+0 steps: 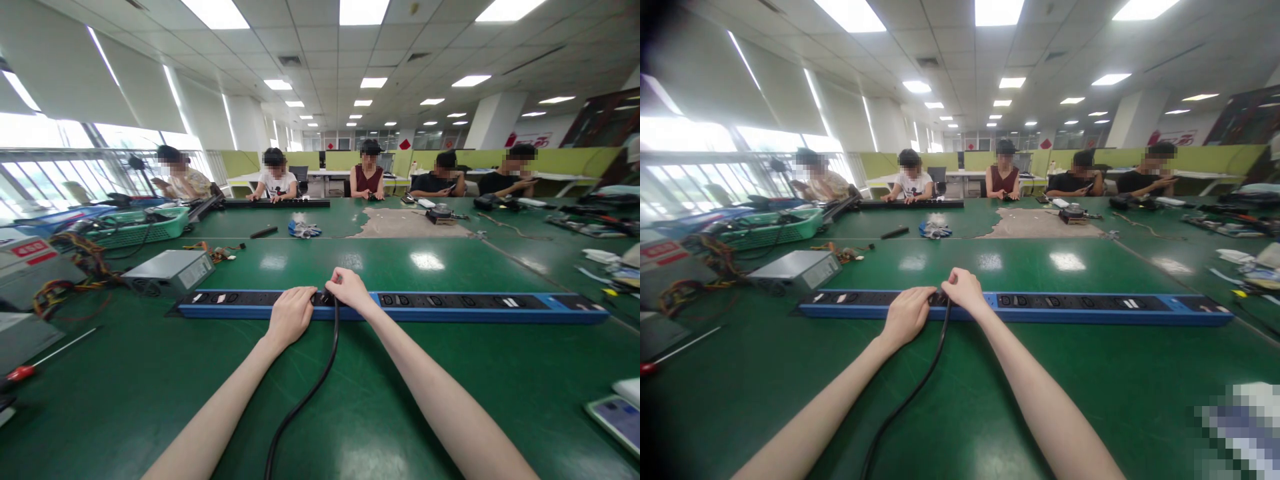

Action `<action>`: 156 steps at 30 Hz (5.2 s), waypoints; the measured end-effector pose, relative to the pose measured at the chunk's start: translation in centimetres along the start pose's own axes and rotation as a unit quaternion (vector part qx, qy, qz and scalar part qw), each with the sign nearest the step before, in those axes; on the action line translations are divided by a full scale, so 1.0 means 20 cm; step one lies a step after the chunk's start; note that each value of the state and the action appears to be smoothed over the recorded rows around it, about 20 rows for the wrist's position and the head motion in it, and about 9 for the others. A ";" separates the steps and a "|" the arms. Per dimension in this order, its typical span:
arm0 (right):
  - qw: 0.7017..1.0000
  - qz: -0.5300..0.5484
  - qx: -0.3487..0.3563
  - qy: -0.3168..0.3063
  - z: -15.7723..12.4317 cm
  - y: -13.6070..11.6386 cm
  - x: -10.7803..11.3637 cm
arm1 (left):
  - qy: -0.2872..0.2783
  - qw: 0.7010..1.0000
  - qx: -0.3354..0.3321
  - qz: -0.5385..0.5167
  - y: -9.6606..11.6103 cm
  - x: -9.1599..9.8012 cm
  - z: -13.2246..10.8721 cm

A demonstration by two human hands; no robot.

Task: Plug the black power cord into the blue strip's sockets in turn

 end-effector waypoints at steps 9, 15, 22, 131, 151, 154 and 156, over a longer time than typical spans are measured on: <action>1.000 0.004 -0.016 0.001 0.01 0.00 0.00 | -0.005 1.000 0.001 0.000 -0.01 0.00 0.00; 0.996 -0.086 0.003 0.019 -0.05 -0.07 0.00 | -0.003 1.000 -0.001 -0.001 0.00 0.00 0.00; 0.979 -0.200 0.012 0.020 -0.15 -0.17 -0.04 | 0.003 1.000 0.000 -0.002 0.00 -0.01 0.00; 0.991 -0.129 0.004 0.033 -0.40 0.48 1.06 | -0.077 0.993 -0.088 -0.006 0.40 -0.05 0.02; 0.988 -0.152 0.015 -0.007 -0.38 0.66 0.93 | -0.082 0.992 -0.093 -0.007 0.40 -0.08 0.03; 0.980 -0.198 0.003 -0.005 -0.39 0.65 0.92 | -0.083 0.992 -0.092 -0.007 0.40 -0.08 0.03; 0.973 -0.229 0.001 0.004 -0.39 0.64 0.91 | -0.083 0.992 -0.093 -0.008 0.40 -0.09 0.02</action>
Point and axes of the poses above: each hand's wrist, its own z-axis towards the middle knuckle, its own x-axis out of the back of the hand, y = z × x, the point moved 3 cm from there along z, towards the middle knuckle, and after that the axes turned 3 degrees about z, right-handed, at the moved point
